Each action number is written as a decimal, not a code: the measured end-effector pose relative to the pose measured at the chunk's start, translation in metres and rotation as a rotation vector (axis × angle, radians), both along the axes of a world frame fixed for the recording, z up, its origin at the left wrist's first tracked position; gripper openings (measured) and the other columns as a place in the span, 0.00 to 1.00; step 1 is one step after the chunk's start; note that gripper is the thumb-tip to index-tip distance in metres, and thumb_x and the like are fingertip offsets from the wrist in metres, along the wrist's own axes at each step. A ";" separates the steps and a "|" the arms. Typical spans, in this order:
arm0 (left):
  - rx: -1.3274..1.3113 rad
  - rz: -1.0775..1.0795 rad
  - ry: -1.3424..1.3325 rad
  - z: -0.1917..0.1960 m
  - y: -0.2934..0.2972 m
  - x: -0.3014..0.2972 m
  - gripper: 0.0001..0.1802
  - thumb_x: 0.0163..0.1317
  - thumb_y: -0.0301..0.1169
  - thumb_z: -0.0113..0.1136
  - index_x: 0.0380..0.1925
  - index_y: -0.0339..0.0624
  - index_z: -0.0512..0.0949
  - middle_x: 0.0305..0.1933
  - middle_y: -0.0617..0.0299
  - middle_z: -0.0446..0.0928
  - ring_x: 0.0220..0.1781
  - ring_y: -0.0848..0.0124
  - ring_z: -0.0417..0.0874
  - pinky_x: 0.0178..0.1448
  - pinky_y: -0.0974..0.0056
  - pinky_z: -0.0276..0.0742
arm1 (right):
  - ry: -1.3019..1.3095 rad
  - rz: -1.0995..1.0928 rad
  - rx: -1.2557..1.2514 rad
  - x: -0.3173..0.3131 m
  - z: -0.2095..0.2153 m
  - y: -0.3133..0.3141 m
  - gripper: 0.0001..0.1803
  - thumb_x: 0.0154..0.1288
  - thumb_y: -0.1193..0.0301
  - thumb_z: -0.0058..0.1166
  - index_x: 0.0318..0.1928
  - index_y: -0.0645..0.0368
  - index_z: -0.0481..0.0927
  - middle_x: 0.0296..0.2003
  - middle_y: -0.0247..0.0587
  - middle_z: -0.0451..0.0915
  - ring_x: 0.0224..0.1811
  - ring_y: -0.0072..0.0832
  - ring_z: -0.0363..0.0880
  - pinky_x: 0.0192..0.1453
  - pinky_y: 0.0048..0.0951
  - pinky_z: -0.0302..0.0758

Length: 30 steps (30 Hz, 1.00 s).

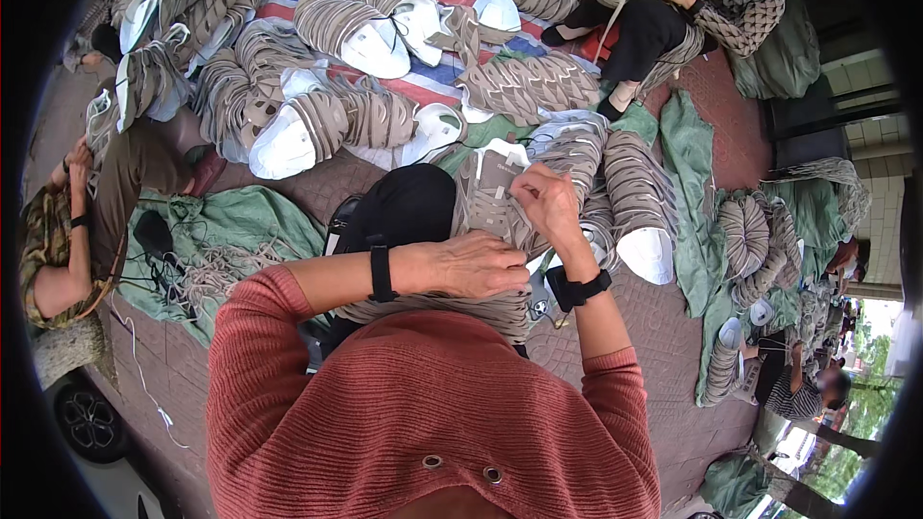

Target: Manually lacing shoelaces into shoe uppers.

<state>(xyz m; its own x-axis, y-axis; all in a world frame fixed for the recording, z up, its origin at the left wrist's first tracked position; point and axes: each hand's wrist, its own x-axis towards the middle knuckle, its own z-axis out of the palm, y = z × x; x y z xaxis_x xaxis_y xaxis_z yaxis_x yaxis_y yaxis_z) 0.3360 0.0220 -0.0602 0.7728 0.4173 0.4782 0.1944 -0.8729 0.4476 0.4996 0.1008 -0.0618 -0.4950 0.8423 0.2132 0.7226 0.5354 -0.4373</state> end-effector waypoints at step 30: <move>0.141 0.409 0.388 -0.029 0.099 -0.027 0.06 0.41 0.28 0.62 0.22 0.41 0.76 0.33 0.64 0.70 0.44 0.67 0.67 0.48 0.62 0.58 | -0.169 -0.087 -0.027 -0.015 -0.014 0.003 0.03 0.53 0.75 0.53 0.30 0.59 0.76 0.29 0.45 0.75 0.33 0.44 0.77 0.39 0.43 0.71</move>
